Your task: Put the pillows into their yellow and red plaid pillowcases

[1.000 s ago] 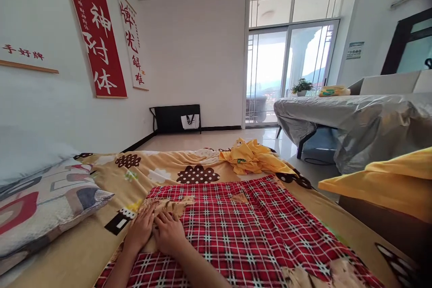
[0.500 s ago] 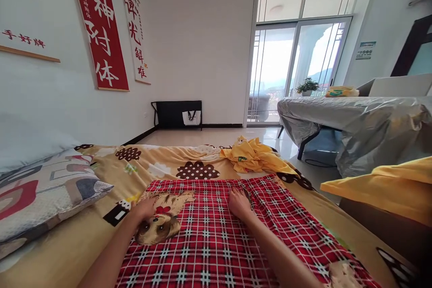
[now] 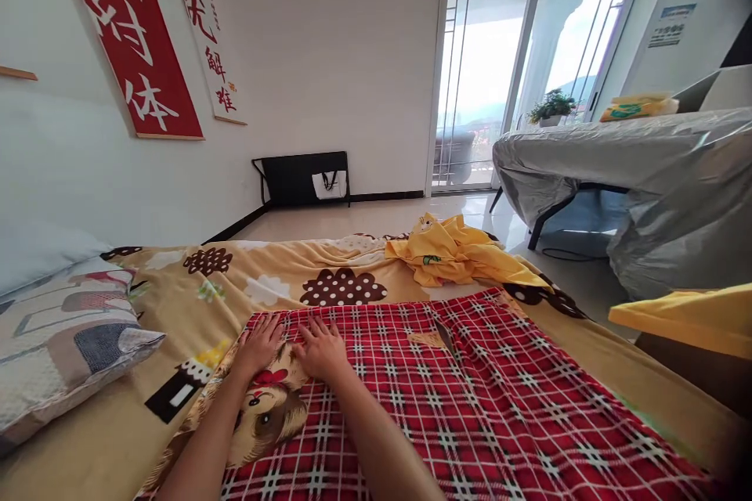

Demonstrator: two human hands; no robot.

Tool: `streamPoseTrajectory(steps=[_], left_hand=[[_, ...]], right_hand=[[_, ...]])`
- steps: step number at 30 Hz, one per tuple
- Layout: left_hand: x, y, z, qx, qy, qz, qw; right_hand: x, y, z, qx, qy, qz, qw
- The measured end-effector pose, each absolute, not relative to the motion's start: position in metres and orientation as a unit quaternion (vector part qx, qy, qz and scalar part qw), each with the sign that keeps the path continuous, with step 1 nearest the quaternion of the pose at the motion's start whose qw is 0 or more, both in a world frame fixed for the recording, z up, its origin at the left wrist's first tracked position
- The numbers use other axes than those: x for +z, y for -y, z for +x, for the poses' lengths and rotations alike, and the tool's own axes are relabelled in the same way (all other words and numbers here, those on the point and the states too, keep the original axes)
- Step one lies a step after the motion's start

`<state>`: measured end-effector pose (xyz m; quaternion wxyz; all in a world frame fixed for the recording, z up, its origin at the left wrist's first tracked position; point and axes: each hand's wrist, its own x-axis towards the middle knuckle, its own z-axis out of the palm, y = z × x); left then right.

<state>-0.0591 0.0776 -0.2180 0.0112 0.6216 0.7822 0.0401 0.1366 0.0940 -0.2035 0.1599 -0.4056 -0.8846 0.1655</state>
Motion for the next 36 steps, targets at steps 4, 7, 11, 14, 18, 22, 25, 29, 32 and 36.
streamPoseTrajectory(steps=[4, 7, 11, 14, 18, 22, 25, 29, 32, 36], left_hand=[[-0.214, -0.078, -0.055, 0.041, -0.805, 0.591, 0.018], [-0.212, -0.078, -0.052, 0.044, -0.811, 0.583, 0.025], [-0.208, -0.075, -0.049, 0.045, -0.816, 0.574, 0.042], [-0.204, -0.077, -0.048, 0.039, -0.822, 0.565, 0.061], [-0.199, -0.092, -0.038, 0.032, -0.847, 0.525, 0.079], [-0.204, -0.102, -0.019, 0.056, -0.875, 0.480, 0.040], [-0.211, -0.099, -0.014, 0.082, -0.871, 0.484, 0.003], [-0.211, -0.093, -0.021, 0.105, -0.859, 0.501, -0.009], [-0.204, -0.091, -0.021, 0.133, -0.842, 0.522, -0.028], [-0.199, -0.087, -0.014, 0.144, -0.789, 0.597, -0.026]], right_hand=[[-0.204, -0.139, 0.214, 0.121, 0.848, -0.502, 0.117], [-0.206, -0.157, 0.272, 0.088, 0.820, -0.557, 0.101], [-0.202, -0.162, 0.309, 0.051, 0.800, -0.592, 0.083], [-0.192, -0.158, 0.299, 0.022, 0.792, -0.604, 0.088], [-0.184, -0.137, 0.241, -0.003, 0.825, -0.555, 0.108], [-0.197, -0.102, 0.162, 0.082, 0.896, -0.410, 0.150], [-0.208, -0.090, 0.137, 0.144, 0.903, -0.368, 0.168], [-0.208, -0.113, 0.177, 0.157, 0.881, -0.427, 0.131], [-0.206, -0.139, 0.235, 0.122, 0.846, -0.509, 0.106], [-0.204, -0.156, 0.290, 0.052, 0.808, -0.580, 0.095]])
